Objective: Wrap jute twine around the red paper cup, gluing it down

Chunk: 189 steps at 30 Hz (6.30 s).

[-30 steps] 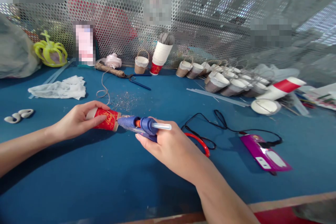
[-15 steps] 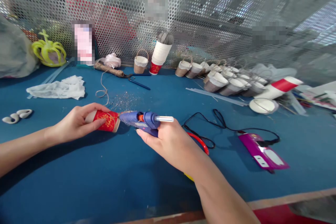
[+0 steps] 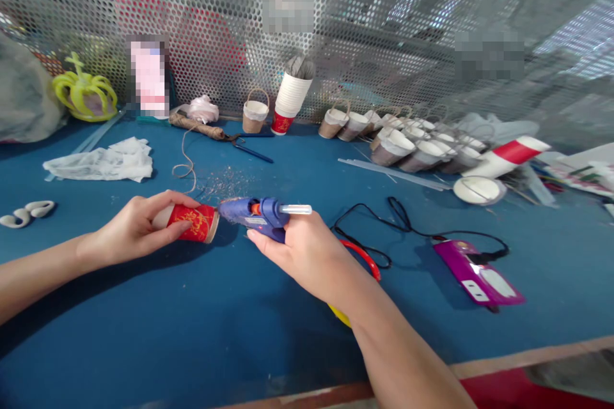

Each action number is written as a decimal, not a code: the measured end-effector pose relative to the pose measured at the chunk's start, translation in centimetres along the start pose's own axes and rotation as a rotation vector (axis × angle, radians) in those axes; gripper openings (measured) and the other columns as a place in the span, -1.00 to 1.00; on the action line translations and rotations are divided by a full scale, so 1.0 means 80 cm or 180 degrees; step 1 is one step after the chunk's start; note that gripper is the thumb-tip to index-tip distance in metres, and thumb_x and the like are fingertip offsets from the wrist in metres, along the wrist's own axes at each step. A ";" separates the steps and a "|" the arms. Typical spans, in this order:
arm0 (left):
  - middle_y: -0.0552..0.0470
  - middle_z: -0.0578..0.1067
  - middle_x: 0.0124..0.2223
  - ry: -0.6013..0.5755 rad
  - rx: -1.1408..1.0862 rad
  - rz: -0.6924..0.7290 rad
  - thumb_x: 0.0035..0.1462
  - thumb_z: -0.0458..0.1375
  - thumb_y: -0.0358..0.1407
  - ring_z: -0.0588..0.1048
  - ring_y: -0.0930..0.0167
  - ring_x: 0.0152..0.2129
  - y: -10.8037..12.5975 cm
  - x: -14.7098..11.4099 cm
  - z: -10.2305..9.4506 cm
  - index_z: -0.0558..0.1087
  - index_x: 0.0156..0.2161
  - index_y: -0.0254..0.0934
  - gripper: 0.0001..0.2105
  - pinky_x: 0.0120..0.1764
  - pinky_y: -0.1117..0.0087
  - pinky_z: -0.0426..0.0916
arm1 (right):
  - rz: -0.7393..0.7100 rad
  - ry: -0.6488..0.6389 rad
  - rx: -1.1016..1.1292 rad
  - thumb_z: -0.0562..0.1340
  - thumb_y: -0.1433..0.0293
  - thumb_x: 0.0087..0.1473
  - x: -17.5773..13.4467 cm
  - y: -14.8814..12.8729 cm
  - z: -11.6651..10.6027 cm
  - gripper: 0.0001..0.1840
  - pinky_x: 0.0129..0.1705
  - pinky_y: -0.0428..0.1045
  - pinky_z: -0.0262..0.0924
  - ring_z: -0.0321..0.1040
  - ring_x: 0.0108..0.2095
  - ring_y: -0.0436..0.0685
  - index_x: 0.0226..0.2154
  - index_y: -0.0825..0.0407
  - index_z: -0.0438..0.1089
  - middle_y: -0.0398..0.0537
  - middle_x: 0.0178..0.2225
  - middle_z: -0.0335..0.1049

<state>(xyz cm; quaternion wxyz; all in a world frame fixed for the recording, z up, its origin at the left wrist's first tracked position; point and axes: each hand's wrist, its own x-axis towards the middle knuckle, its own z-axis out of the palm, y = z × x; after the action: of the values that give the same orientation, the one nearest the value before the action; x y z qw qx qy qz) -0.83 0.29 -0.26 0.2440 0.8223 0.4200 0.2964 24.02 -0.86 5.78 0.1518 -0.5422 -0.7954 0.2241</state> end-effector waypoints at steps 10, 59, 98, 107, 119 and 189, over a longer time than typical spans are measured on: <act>0.21 0.27 -0.62 -0.0065 0.0061 0.0105 0.14 0.01 -0.29 0.18 0.58 -0.74 0.000 -0.001 0.001 0.32 -0.09 -0.34 -0.75 -0.64 0.58 0.09 | -0.0045 -0.0017 -0.0021 0.15 0.35 0.02 0.001 0.000 -0.002 -0.80 -0.62 -0.10 0.11 0.10 -0.73 -0.03 -0.59 -0.01 0.24 -0.30 -0.76 0.18; 0.07 0.47 -0.37 -0.0024 0.0209 0.0244 0.14 0.02 -0.29 0.40 0.54 -0.64 0.001 -0.001 0.002 0.29 -0.08 -0.29 -0.76 -0.57 0.56 0.22 | -0.0584 0.0196 -0.0460 0.10 0.31 0.05 -0.017 0.005 -0.007 -0.75 -0.69 -0.11 -0.04 -0.02 -0.74 -0.07 -0.60 0.00 0.28 -0.27 -0.75 0.09; 0.13 0.44 -0.49 0.0130 0.0255 0.0077 0.13 0.04 -0.28 0.41 0.53 -0.64 0.004 0.000 0.003 0.33 -0.12 -0.33 -0.77 -0.58 0.57 0.22 | -0.0779 0.0241 -0.0931 0.12 0.29 0.05 -0.025 0.001 -0.005 -0.66 -0.62 -0.10 0.09 0.16 -0.70 -0.03 -0.69 0.00 0.22 -0.21 -0.72 0.23; 0.15 0.44 -0.52 0.0107 0.0144 -0.0061 0.13 0.04 -0.25 0.41 0.51 -0.63 0.000 0.000 0.004 0.33 -0.10 -0.31 -0.75 -0.54 0.56 0.26 | -0.0612 0.0199 -0.0591 0.12 0.29 0.06 -0.022 0.003 -0.004 -0.66 -0.65 -0.13 0.06 0.06 -0.72 -0.07 -0.68 0.00 0.18 -0.26 -0.73 0.20; 0.12 0.49 -0.46 0.0164 0.0177 -0.0152 0.12 0.06 -0.22 0.42 0.51 -0.61 0.000 -0.001 0.005 0.34 -0.12 -0.31 -0.74 -0.53 0.55 0.28 | -0.0461 0.0133 -0.0684 0.15 0.29 0.02 -0.025 -0.002 -0.004 -0.72 -0.61 -0.12 0.13 0.19 -0.67 -0.02 -0.65 0.00 0.23 -0.20 -0.68 0.28; 0.13 0.45 -0.55 0.0210 0.0797 0.1325 0.15 0.02 -0.36 0.39 0.54 -0.71 -0.003 -0.007 0.007 0.27 -0.10 -0.31 -0.81 -0.61 0.59 0.22 | 0.0445 -0.0331 0.0206 0.16 0.31 0.00 -0.002 -0.003 -0.009 -0.82 -0.71 -0.12 0.02 0.12 -0.81 -0.03 -0.57 -0.02 0.23 -0.34 -0.85 0.12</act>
<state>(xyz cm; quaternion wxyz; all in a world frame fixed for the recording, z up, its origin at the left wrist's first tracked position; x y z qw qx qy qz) -0.84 -0.09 -0.95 0.0600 0.9049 0.2828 0.3125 24.22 -0.91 6.54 0.1117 -0.5789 -0.7548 0.2876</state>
